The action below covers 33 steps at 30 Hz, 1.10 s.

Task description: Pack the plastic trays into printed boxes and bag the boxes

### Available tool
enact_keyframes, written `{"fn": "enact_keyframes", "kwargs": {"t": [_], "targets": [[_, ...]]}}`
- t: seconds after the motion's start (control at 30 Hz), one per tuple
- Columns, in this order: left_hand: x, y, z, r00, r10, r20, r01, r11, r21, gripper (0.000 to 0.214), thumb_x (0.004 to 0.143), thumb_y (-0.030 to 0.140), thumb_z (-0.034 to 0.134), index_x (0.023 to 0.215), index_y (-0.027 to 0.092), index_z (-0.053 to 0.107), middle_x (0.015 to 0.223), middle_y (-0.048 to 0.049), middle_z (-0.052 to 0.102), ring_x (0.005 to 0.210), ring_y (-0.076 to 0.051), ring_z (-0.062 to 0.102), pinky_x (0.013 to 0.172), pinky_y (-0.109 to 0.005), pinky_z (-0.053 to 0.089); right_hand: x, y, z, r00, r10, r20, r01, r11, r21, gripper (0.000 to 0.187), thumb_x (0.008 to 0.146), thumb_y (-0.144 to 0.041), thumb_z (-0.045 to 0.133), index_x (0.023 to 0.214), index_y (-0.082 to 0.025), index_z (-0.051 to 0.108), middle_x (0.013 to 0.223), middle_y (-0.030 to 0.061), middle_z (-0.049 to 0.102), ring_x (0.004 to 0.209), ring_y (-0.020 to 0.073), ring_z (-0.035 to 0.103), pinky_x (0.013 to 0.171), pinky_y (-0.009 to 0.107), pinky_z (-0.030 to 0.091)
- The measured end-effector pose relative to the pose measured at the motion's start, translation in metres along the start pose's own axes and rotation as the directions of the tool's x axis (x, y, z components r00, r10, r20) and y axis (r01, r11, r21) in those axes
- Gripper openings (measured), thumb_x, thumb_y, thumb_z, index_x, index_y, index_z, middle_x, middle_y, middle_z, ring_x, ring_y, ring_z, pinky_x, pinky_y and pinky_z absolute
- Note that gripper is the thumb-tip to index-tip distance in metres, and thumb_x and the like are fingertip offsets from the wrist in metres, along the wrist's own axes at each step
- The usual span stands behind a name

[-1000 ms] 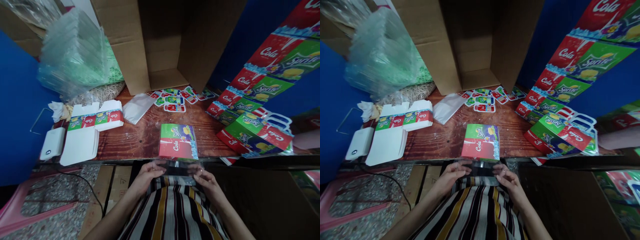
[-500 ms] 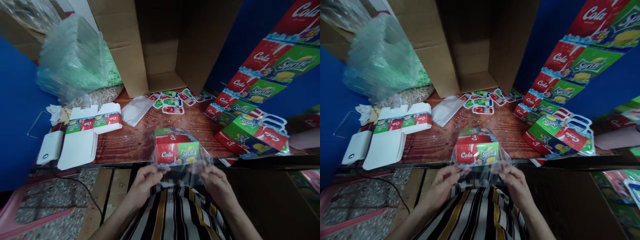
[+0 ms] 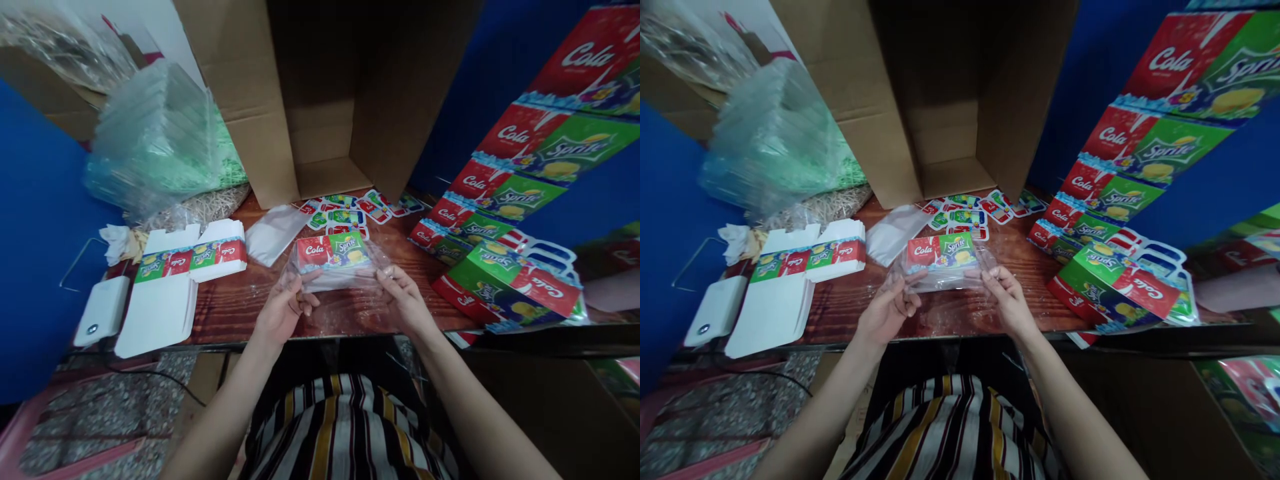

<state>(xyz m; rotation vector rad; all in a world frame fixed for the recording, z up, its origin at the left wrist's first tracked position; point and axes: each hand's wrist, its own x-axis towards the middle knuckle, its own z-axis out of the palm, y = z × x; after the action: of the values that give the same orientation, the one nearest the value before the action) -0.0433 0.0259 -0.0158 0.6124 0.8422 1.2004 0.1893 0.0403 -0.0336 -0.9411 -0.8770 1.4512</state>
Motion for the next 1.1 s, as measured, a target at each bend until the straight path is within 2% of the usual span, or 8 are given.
{"fn": "enact_keyframes", "kwargs": {"t": [0.07,0.2,0.33,0.47,0.53,0.77,0.9,1.1], "targets": [[0.003,0.003,-0.002,0.994,0.101,-0.041,-0.093,0.983,0.158,0.034,0.075,0.038,0.076,0.070,0.017,0.049,0.095,-0.0061,0.076,0.048,-0.010,0.062,0.040,-0.018,0.041,0.007,0.005,0.001,0.997,-0.080,-0.020,0.079,0.997,-0.027,0.032,0.078,-0.042,0.076,0.072,-0.022,0.052,0.063,-0.0060,0.056,0.054,0.0085,0.050,0.060,0.020,0.044],[0.010,-0.001,-0.010,0.936,0.344,-0.074,-0.270,0.836,0.478,0.026,0.078,0.035,0.074,0.069,0.015,0.059,0.071,-0.0024,0.071,0.054,-0.010,0.060,0.055,-0.021,0.047,0.018,0.014,0.000,0.974,-0.221,-0.045,0.212,0.966,-0.151,0.030,0.083,-0.045,0.071,0.076,-0.023,0.052,0.067,-0.0047,0.055,0.059,0.0104,0.051,0.065,0.023,0.045],[0.022,-0.014,-0.022,0.899,0.437,-0.037,-0.330,0.730,0.598,0.025,0.076,0.033,0.073,0.064,0.016,0.059,0.062,0.0015,0.062,0.060,-0.012,0.056,0.064,-0.024,0.045,0.030,0.023,-0.006,0.946,-0.317,-0.060,0.284,0.906,-0.313,0.030,0.088,-0.049,0.063,0.079,-0.022,0.050,0.071,-0.0026,0.055,0.064,0.0130,0.052,0.067,0.026,0.045],[0.035,-0.021,-0.030,0.840,0.543,0.016,-0.410,0.616,0.673,0.024,0.078,0.033,0.070,0.064,0.017,0.059,0.072,0.0004,0.058,0.075,-0.015,0.054,0.076,-0.026,0.044,0.046,0.034,-0.010,0.910,-0.410,-0.063,0.352,0.843,-0.408,0.032,0.088,-0.049,0.062,0.079,-0.021,0.051,0.073,-0.0029,0.049,0.068,0.0123,0.046,0.068,0.023,0.040],[0.043,-0.022,-0.033,0.837,0.547,0.021,-0.431,0.634,0.642,0.027,0.080,0.037,0.067,0.064,0.018,0.058,0.078,-0.0006,0.056,0.083,-0.016,0.053,0.082,-0.027,0.043,0.056,0.040,-0.010,0.910,-0.412,-0.053,0.358,0.843,-0.401,0.033,0.089,-0.051,0.060,0.080,-0.021,0.051,0.075,-0.0029,0.048,0.070,0.0123,0.045,0.069,0.023,0.039],[0.064,-0.024,-0.041,0.935,0.352,0.053,-0.342,0.846,0.408,0.033,0.076,0.046,0.073,0.065,0.016,0.061,0.073,-0.0003,0.056,0.074,-0.014,0.053,0.075,-0.025,0.043,0.089,0.047,-0.014,0.927,-0.372,-0.038,0.340,0.881,-0.328,0.035,0.086,-0.054,0.061,0.078,-0.020,0.052,0.071,-0.0032,0.049,0.063,0.0113,0.045,0.062,0.022,0.038],[0.062,-0.024,-0.036,0.951,0.304,0.061,-0.304,0.879,0.366,0.034,0.072,0.043,0.077,0.064,0.016,0.059,0.065,0.0010,0.057,0.061,-0.012,0.053,0.063,-0.025,0.045,0.093,0.048,-0.016,0.923,-0.381,-0.054,0.348,0.886,-0.306,0.033,0.081,-0.050,0.067,0.081,-0.020,0.055,0.073,-0.0021,0.054,0.064,0.0116,0.048,0.064,0.022,0.041],[0.059,-0.024,-0.026,0.958,0.287,0.020,-0.284,0.934,0.214,0.034,0.068,0.037,0.082,0.068,0.016,0.056,0.069,0.0032,0.058,0.058,-0.009,0.055,0.056,-0.021,0.047,0.087,0.061,-0.009,0.885,-0.435,-0.165,0.365,0.870,-0.332,0.029,0.088,-0.050,0.058,0.094,-0.021,0.053,0.083,-0.0016,0.057,0.072,0.0122,0.052,0.070,0.023,0.044]]}}
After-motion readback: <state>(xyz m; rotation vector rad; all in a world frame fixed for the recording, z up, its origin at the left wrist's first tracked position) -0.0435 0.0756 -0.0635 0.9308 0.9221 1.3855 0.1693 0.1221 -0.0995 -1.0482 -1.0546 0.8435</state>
